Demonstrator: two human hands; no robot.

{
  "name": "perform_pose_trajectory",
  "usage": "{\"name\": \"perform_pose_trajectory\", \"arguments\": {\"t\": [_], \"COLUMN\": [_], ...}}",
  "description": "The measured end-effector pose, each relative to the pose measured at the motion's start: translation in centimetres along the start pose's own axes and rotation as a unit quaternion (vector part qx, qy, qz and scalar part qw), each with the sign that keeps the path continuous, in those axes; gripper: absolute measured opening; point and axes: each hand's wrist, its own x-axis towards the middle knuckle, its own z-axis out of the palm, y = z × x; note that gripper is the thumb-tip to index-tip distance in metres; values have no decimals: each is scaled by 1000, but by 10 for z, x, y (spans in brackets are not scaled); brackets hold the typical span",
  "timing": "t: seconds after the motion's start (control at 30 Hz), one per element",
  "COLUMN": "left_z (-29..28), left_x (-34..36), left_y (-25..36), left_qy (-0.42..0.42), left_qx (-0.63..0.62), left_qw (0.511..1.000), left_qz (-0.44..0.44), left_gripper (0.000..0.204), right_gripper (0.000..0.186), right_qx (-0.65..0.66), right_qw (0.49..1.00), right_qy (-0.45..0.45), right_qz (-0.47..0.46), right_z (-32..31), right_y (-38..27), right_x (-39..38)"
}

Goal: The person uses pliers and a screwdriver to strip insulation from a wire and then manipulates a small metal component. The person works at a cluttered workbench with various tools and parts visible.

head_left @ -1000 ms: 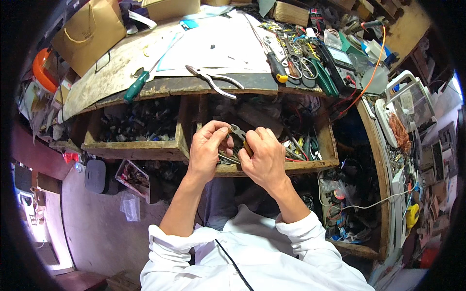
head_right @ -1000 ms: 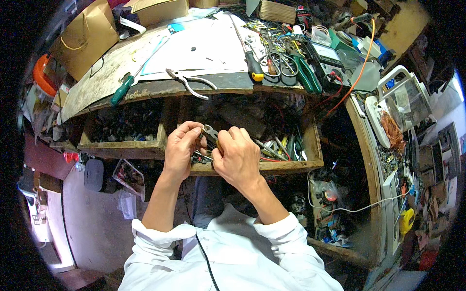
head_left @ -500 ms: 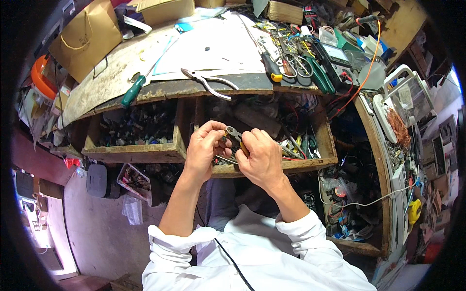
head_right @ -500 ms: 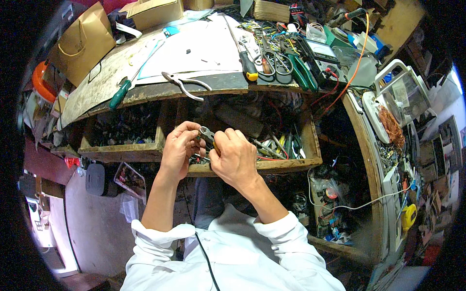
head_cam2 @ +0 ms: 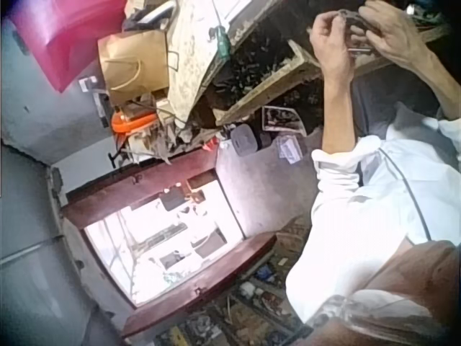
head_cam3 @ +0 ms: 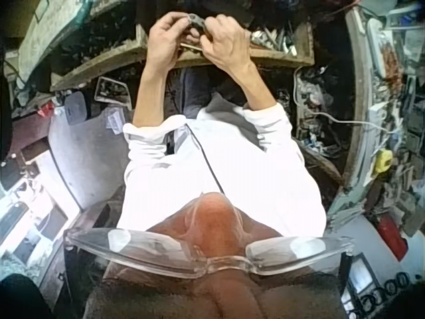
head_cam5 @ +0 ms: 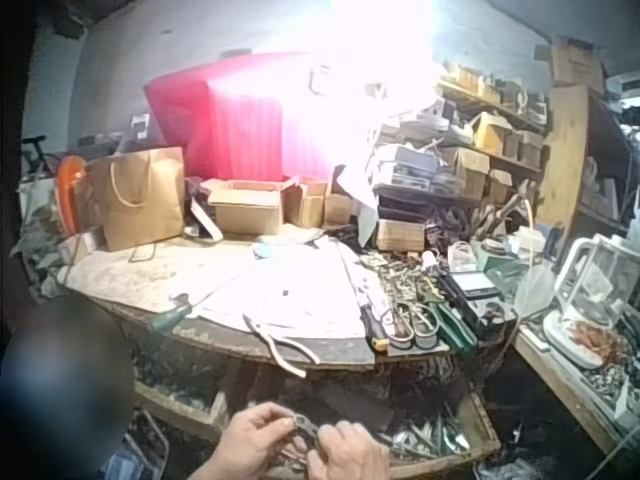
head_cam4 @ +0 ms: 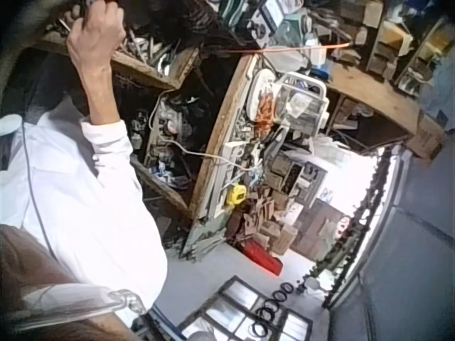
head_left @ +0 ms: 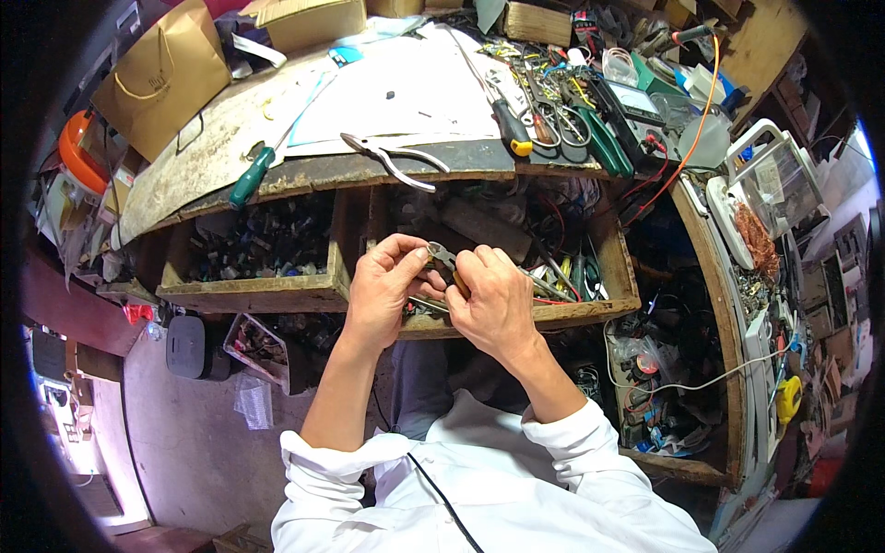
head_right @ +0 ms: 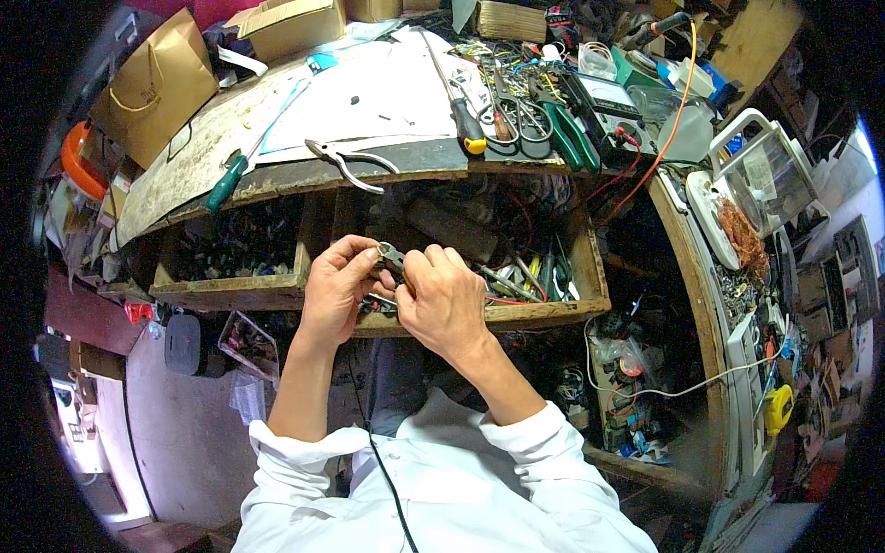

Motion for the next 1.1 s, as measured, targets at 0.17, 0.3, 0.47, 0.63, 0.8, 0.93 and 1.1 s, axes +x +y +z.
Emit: {"name": "perform_pose_trajectory", "arguments": {"t": [0.17, 0.3, 0.47, 0.63, 0.8, 0.93, 1.1], "left_z": [0, 1, 1, 2, 4, 3, 3], "left_x": [-2, -3, -3, -5, -5, -4, -4], "left_y": [-2, -2, -2, -1, 1, -1, -1], "left_qy": [0, 10, 13, 12, 13, 16, 21], "left_qx": [6, 8, 11, 13, 18, 28, 43], "left_qw": [1000, 1000, 1000, 999, 999, 998, 998], "left_qz": [19, 26, 25, 43, 42, 46, 39], "left_gripper": [12, 12, 14, 14, 13, 13, 12], "right_gripper": [18, 19, 19, 19, 18, 19, 21], "right_qx": [0, 13, 3, -11, -11, 13, 60], "right_qw": [1000, 1000, 1000, 1000, 1000, 1000, 997], "right_qy": [7, 5, 13, 6, 3, -5, -41], "right_qz": [-5, -7, -17, -25, -28, -19, 9], "right_z": [0, -1, 1, -1, 1, 3, -3], "right_y": [0, 0, 0, -2, -3, 0, 4], "right_x": [-1, 0, -1, 0, -2, -2, 2]}}
